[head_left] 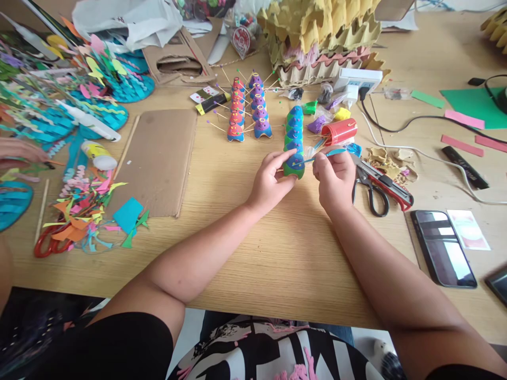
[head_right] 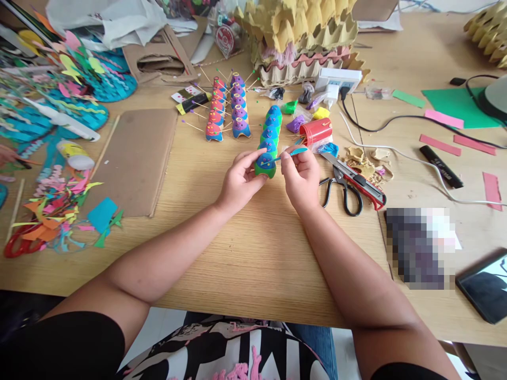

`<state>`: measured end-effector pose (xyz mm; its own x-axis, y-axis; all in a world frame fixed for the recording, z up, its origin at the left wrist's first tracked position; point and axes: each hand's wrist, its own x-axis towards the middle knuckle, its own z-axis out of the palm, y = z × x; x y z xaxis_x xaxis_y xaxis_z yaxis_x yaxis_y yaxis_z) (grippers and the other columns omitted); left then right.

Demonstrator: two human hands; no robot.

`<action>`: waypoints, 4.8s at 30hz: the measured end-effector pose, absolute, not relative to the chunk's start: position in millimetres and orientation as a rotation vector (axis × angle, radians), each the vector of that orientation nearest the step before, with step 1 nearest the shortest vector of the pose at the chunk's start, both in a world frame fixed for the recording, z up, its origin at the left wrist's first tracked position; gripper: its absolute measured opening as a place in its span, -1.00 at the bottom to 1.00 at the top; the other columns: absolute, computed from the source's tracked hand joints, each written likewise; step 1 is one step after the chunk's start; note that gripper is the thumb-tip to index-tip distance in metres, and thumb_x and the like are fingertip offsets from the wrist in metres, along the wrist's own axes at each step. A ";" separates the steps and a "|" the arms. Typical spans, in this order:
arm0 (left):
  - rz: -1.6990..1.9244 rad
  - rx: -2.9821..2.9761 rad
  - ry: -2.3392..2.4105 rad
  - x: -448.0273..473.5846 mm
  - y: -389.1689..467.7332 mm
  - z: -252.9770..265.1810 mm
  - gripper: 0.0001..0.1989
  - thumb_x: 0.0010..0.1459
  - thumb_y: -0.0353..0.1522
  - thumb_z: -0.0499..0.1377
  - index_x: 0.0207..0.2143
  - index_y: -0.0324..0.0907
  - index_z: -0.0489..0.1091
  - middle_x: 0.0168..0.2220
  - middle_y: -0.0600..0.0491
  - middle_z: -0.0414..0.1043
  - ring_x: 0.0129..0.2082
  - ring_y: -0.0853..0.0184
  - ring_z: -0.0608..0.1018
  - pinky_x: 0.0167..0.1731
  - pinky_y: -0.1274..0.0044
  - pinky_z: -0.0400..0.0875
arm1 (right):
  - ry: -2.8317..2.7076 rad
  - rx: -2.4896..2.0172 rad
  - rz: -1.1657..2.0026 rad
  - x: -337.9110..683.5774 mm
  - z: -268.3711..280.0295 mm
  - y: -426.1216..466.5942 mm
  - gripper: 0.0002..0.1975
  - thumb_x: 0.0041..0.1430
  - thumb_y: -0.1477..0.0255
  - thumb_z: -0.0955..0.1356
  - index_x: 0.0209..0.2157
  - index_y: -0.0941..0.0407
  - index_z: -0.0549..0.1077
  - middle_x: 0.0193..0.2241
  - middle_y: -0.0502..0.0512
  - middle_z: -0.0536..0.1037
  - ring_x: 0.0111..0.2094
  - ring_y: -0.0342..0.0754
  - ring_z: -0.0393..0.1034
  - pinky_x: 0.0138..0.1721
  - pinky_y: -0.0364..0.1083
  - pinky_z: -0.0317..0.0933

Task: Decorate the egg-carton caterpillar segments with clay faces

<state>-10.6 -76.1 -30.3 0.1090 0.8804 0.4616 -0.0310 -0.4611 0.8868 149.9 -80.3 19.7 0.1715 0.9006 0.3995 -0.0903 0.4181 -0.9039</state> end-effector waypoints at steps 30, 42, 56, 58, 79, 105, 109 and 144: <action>1.453 1.599 0.906 -10.0 -77.3 -27.4 -0.47 0.28 -0.28 0.39 0.29 -0.02 0.52 0.16 -0.05 0.44 0.12 0.28 0.62 0.12 0.55 0.62 | -1.144 -0.933 0.836 148.5 21.1 -80.2 -0.48 0.25 -0.07 0.50 -0.40 0.01 0.29 -0.54 -0.12 0.32 -0.51 -0.19 0.21 -0.47 -0.14 0.16; 1.427 1.637 0.912 -11.7 -78.0 -26.2 -0.48 0.32 -0.29 0.36 0.31 -0.03 0.49 0.18 -0.06 0.43 0.15 0.28 0.62 0.14 0.54 0.62 | -1.161 -0.930 0.846 147.4 21.1 -81.1 -0.46 0.17 -0.15 0.52 -0.36 0.01 0.36 -0.56 -0.15 0.33 -0.53 -0.19 0.19 -0.46 -0.12 0.17; 1.419 1.528 0.933 -12.7 -76.4 -27.0 -0.44 0.28 -0.27 0.39 0.31 -0.03 0.49 0.23 -0.08 0.41 0.16 0.25 0.61 0.19 0.47 0.61 | -1.097 -0.898 0.821 150.8 17.7 -76.1 -0.51 0.24 -0.10 0.49 -0.33 -0.02 0.33 -0.60 -0.16 0.26 -0.57 -0.18 0.17 -0.53 -0.13 0.06; 1.413 1.528 0.939 -13.4 -76.5 -26.7 -0.44 0.28 -0.26 0.40 0.31 -0.01 0.49 0.24 -0.07 0.42 0.16 0.23 0.61 0.20 0.45 0.61 | -1.104 -0.901 0.824 151.3 16.3 -75.6 -0.52 0.25 -0.10 0.49 -0.32 -0.02 0.34 -0.60 -0.16 0.27 -0.57 -0.18 0.18 -0.53 -0.13 0.07; 1.396 1.518 0.923 -14.2 -75.6 -27.4 -0.43 0.28 -0.28 0.39 0.33 0.01 0.47 0.30 -0.07 0.42 0.19 0.22 0.62 0.21 0.44 0.61 | -1.135 -0.955 0.830 154.2 16.1 -74.8 -0.53 0.28 -0.06 0.48 -0.35 -0.01 0.32 -0.56 -0.14 0.30 -0.53 -0.18 0.20 -0.48 -0.12 0.14; 1.420 1.459 0.905 -13.9 -75.2 -27.3 -0.42 0.24 -0.30 0.42 0.30 0.00 0.49 0.29 -0.05 0.44 0.19 0.20 0.63 0.21 0.43 0.61 | -1.098 -0.936 0.892 151.8 19.5 -75.8 -0.52 0.26 -0.04 0.51 -0.38 0.00 0.30 -0.58 -0.13 0.32 -0.54 -0.19 0.19 -0.51 -0.14 0.08; 1.434 1.449 0.899 -13.3 -75.6 -26.9 -0.42 0.21 -0.35 0.41 0.29 0.00 0.51 0.26 -0.05 0.45 0.18 0.22 0.63 0.19 0.45 0.62 | -1.077 -0.918 0.906 150.3 20.5 -76.0 -0.50 0.27 -0.04 0.49 -0.40 0.00 0.27 -0.60 -0.15 0.29 -0.57 -0.20 0.15 -0.54 -0.15 0.02; 1.427 1.450 0.917 -14.0 -76.7 -23.3 -0.41 0.19 -0.37 0.40 0.28 -0.01 0.51 0.25 -0.06 0.45 0.17 0.21 0.63 0.19 0.41 0.62 | -1.075 -0.927 0.915 150.4 18.6 -75.6 -0.57 0.30 0.00 0.48 -0.34 0.00 0.32 -0.58 -0.15 0.32 -0.54 -0.19 0.20 -0.51 -0.14 0.06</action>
<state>-14.0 -76.7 -23.3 0.0681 0.9358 0.3460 -0.0737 -0.3412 0.9371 150.4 -75.6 18.6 0.2191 0.9287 0.2992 -0.1475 0.3346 -0.9307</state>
